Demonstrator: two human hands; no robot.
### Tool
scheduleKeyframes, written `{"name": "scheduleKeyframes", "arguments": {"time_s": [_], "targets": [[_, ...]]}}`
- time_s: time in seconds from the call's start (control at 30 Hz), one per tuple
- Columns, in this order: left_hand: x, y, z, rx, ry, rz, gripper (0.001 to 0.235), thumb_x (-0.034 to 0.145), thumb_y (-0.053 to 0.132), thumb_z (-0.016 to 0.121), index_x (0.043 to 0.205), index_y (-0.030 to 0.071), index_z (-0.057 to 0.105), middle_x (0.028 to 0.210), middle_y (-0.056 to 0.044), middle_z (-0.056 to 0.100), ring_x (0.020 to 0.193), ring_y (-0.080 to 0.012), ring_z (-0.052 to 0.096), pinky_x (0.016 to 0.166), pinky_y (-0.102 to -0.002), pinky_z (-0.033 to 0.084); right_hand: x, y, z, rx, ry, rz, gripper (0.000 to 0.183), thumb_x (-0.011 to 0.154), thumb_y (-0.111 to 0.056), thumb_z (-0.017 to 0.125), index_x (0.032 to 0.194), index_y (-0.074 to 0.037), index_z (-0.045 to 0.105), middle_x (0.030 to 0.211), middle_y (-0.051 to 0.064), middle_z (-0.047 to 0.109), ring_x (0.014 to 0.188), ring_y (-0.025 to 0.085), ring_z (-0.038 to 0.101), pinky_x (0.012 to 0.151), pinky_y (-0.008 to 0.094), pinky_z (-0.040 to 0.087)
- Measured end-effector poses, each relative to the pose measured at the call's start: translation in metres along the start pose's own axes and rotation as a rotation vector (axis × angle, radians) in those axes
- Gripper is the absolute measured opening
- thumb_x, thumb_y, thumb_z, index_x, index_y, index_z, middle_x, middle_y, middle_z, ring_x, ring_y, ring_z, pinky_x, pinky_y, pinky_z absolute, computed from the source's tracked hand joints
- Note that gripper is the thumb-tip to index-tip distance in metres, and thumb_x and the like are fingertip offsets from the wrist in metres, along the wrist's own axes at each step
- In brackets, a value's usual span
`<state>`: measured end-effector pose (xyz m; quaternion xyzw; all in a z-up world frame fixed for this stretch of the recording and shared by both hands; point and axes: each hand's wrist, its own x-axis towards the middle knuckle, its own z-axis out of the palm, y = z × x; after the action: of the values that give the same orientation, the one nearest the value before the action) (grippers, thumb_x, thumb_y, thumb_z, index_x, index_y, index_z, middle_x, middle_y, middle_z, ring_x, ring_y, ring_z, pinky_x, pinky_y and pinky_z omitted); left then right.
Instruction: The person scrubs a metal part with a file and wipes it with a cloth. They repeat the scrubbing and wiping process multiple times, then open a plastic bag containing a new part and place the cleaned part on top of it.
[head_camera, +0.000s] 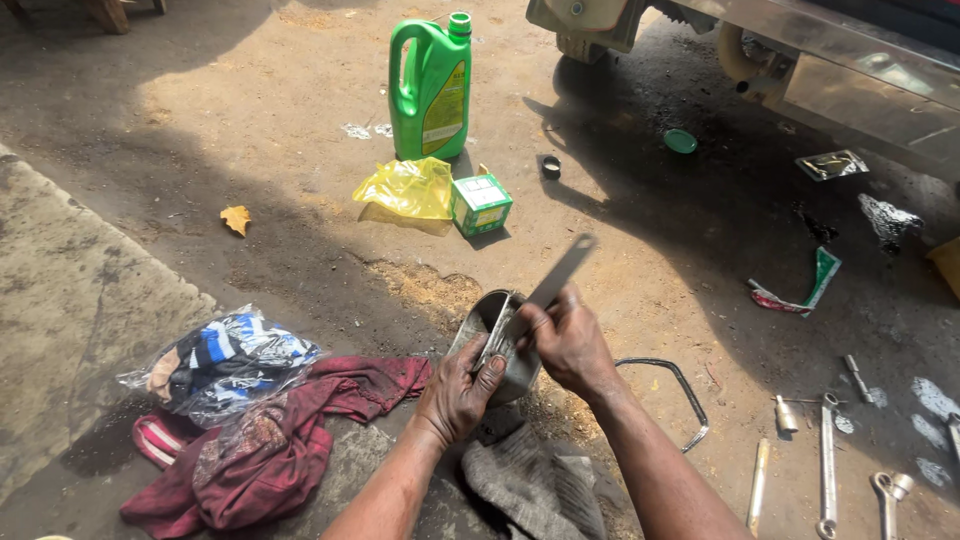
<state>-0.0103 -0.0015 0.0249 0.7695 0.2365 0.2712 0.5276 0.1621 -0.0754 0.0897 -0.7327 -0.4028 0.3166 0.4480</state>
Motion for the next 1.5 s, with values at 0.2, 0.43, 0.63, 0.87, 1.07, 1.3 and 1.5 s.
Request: {"name": "scheduleKeyframes", "arguments": {"time_s": [0.2,0.43,0.63,0.87,1.07,1.3,1.5], "targets": [[0.0,-0.001,0.001,-0.038,-0.004,-0.01,0.064,0.095,0.061,0.052,0.118,0.002,0.065,0.092,-0.02,0.076,0.087,-0.0345,0.077,0.077,-0.042,0.057,-0.001,0.001,-0.003,-0.023,0.112,0.041,0.031,0.097,-0.023,0.061,0.118,-0.001,0.054,0.097,0.022,0.075,0.082,0.027,0.076,0.074,0.043,0.065],[0.0,-0.009,0.005,0.029,0.052,0.068,0.068,0.098,0.06,0.052,0.124,-0.002,0.061,0.101,-0.024,0.074,0.096,-0.0379,0.073,0.082,-0.044,0.056,0.003,0.006,0.0,-0.067,0.119,0.13,0.03,0.099,-0.025,0.06,0.12,-0.003,0.057,0.11,0.02,0.073,0.1,0.027,0.074,0.09,0.041,0.063],[-0.001,-0.002,0.002,0.052,0.017,-0.034,0.06,0.096,0.058,0.051,0.119,0.005,0.065,0.098,-0.023,0.075,0.094,-0.0383,0.073,0.08,-0.044,0.055,-0.006,0.008,-0.063,-0.799,-0.064,0.559,0.076,0.083,-0.05,0.089,0.126,0.001,0.051,0.12,0.024,0.068,0.105,0.031,0.067,0.087,0.042,0.057],[-0.002,0.004,0.001,0.02,0.013,-0.019,0.064,0.096,0.057,0.051,0.127,0.003,0.064,0.102,-0.023,0.077,0.097,-0.0365,0.075,0.083,-0.042,0.057,-0.08,0.008,0.026,-1.018,-1.152,0.298,0.08,0.078,-0.045,0.083,0.148,-0.021,0.055,0.141,0.011,0.059,0.12,0.035,0.056,0.095,0.052,0.049],[0.0,-0.012,0.004,0.088,0.022,-0.062,0.077,0.096,0.059,0.051,0.136,-0.006,0.057,0.12,-0.03,0.07,0.117,-0.04,0.067,0.099,-0.042,0.051,-0.032,0.031,-0.054,-0.555,-0.566,0.425,0.043,0.079,-0.027,0.065,0.116,-0.007,0.072,0.105,0.014,0.077,0.097,0.026,0.074,0.088,0.038,0.057],[0.0,-0.019,0.008,0.079,0.031,-0.086,0.081,0.096,0.059,0.048,0.143,-0.007,0.05,0.136,-0.03,0.062,0.131,-0.0394,0.058,0.111,-0.041,0.044,-0.01,0.02,-0.021,-0.413,-0.075,0.296,0.088,0.077,-0.018,0.075,0.149,0.0,0.028,0.114,0.028,0.07,0.085,0.028,0.067,0.078,0.038,0.058],[0.003,-0.015,0.005,-0.024,0.032,-0.079,0.074,0.099,0.055,0.054,0.146,-0.002,0.049,0.141,-0.026,0.056,0.134,-0.0397,0.052,0.11,-0.042,0.039,-0.047,-0.053,0.027,-1.006,-0.432,0.267,0.119,0.079,-0.007,0.065,0.158,0.012,-0.021,0.118,0.039,0.063,0.08,0.039,0.069,0.076,0.041,0.061]]}}
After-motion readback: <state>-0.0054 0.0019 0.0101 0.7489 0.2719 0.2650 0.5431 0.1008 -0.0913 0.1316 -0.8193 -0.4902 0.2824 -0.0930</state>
